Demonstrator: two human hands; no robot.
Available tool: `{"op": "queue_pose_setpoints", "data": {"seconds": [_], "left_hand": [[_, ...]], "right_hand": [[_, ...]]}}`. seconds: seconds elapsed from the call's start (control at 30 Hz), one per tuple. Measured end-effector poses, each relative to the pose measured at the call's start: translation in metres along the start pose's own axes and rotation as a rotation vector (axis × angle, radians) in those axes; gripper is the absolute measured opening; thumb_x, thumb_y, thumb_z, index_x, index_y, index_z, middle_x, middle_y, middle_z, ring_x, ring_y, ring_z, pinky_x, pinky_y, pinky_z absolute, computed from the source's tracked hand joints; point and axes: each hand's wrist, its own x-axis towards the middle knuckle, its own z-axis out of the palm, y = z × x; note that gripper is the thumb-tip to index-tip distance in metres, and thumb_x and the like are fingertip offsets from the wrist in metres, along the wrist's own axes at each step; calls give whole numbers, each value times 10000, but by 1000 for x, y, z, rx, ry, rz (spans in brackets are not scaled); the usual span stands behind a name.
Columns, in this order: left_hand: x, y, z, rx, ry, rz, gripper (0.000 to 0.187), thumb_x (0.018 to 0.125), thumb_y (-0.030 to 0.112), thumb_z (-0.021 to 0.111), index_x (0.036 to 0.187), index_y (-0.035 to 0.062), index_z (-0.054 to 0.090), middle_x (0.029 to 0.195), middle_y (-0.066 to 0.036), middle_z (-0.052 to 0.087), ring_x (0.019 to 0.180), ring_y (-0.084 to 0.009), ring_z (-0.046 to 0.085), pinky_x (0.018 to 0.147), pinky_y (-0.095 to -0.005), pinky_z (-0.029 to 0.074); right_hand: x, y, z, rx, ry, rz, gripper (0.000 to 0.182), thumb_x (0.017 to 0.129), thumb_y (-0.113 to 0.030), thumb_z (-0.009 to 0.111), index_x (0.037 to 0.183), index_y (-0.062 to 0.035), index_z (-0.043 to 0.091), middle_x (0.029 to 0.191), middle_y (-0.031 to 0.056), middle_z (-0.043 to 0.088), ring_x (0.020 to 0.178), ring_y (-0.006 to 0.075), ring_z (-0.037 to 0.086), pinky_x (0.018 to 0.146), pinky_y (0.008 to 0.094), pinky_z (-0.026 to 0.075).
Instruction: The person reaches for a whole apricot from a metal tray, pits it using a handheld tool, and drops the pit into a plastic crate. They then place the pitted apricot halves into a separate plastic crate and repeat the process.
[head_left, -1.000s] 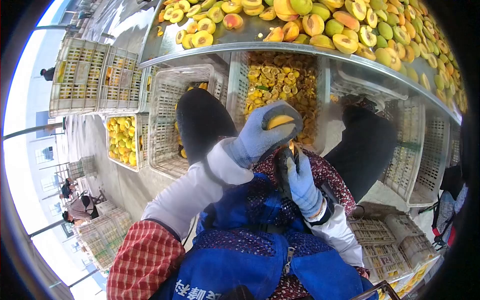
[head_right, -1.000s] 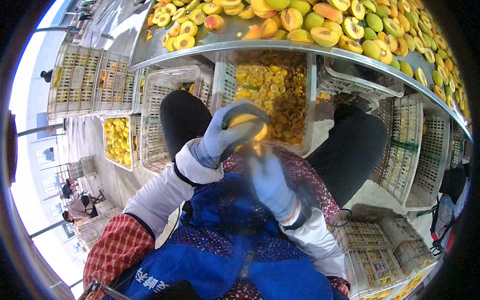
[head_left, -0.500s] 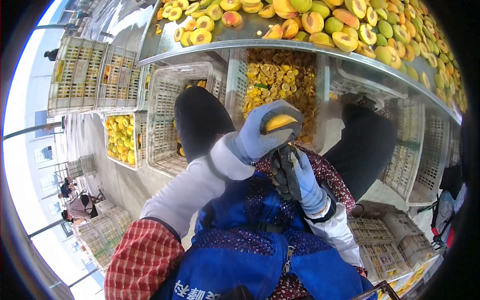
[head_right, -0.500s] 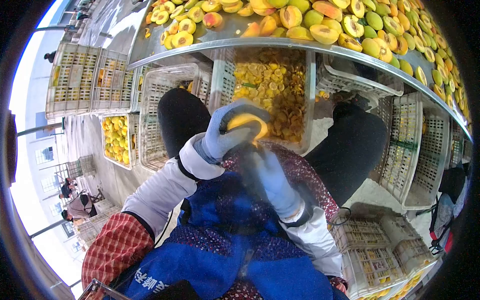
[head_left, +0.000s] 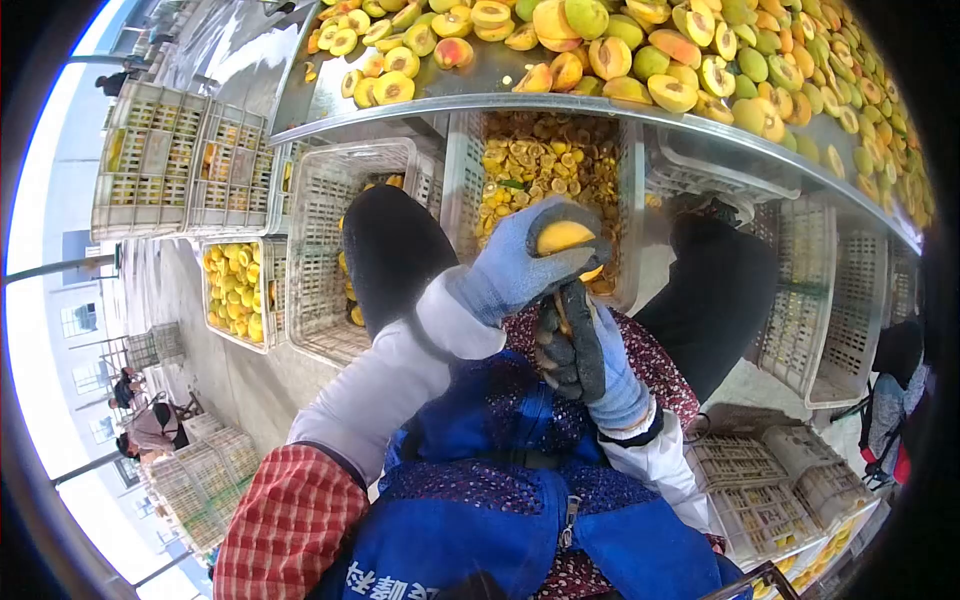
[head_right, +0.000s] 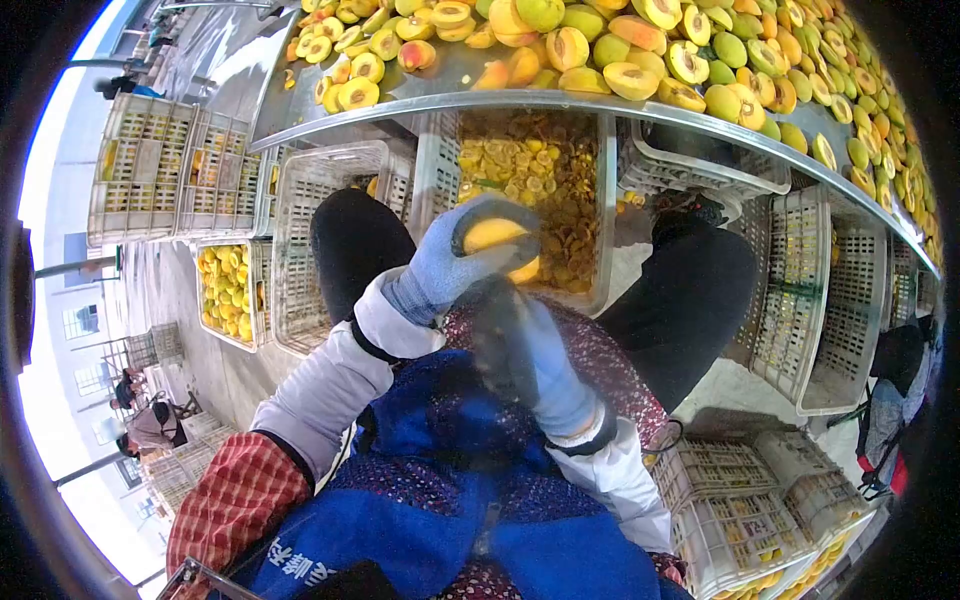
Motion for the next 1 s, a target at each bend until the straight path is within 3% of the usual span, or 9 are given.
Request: {"op": "queue_pose_setpoints", "data": {"seconds": [0.13,0.47,0.7,0.77,0.8,0.83,0.87,0.93,1.0], "left_hand": [[-13,-10,4,-558,1,-125,188,778,81,635,938,-2,581,877,-51,588,806,-116,561,749,-235,453],[-18,-15,25,-513,288,-3,215,826,175,612,967,16,572,819,-51,585,750,-111,567,669,-235,467],[-28,2,30,-261,502,124,205,845,247,580,919,56,567,798,-31,573,713,-108,556,626,-230,459],[-28,-6,13,-1006,428,-361,245,858,320,539,908,82,567,800,-35,576,692,-123,555,613,-241,456],[-27,-4,0,-939,524,-457,307,863,390,498,894,91,564,792,-35,583,684,-132,555,616,-243,453],[-29,-1,-8,-814,487,-252,331,881,387,462,916,75,568,789,-40,593,695,-128,567,607,-238,453],[-31,1,-12,-809,480,-244,331,881,387,462,916,75,568,789,-40,593,695,-128,567,607,-238,453],[-44,3,-14,-364,511,167,366,901,374,429,1035,51,540,862,-57,606,737,-142,589,604,-251,488],[-53,7,-35,-740,438,-18,319,901,322,444,1034,44,527,887,-70,598,787,-174,595,658,-280,506]], "right_hand": [[-12,3,4,116,-312,183,412,886,-542,362,830,-153,488,505,-62,331,353,46,280,291,203,260],[4,5,-13,262,-506,140,391,888,-510,396,857,-134,497,526,-37,369,348,43,303,274,167,245],[-8,6,-6,182,-402,131,395,888,-502,405,852,-119,491,541,-13,392,349,54,328,270,170,263],[-14,7,-8,28,-550,71,422,869,-532,417,841,-117,488,527,-10,391,346,65,334,279,185,288],[-17,3,-10,40,-704,176,469,849,-569,418,847,-106,492,509,-9,381,339,78,325,289,204,302],[-29,7,-5,-91,-633,-34,502,843,-587,407,848,-92,491,492,-9,368,334,81,313,294,205,301],[-24,7,-4,-24,-500,-21,490,860,-566,393,844,-85,486,501,-8,376,334,76,311,291,199,296],[-13,9,-7,47,-360,-4,479,876,-545,380,839,-78,481,511,-7,384,335,72,308,289,193,292],[2,2,-8,35,-14,-25,436,911,-493,343,845,-82,474,536,-6,401,337,63,307,288,181,289]]}}
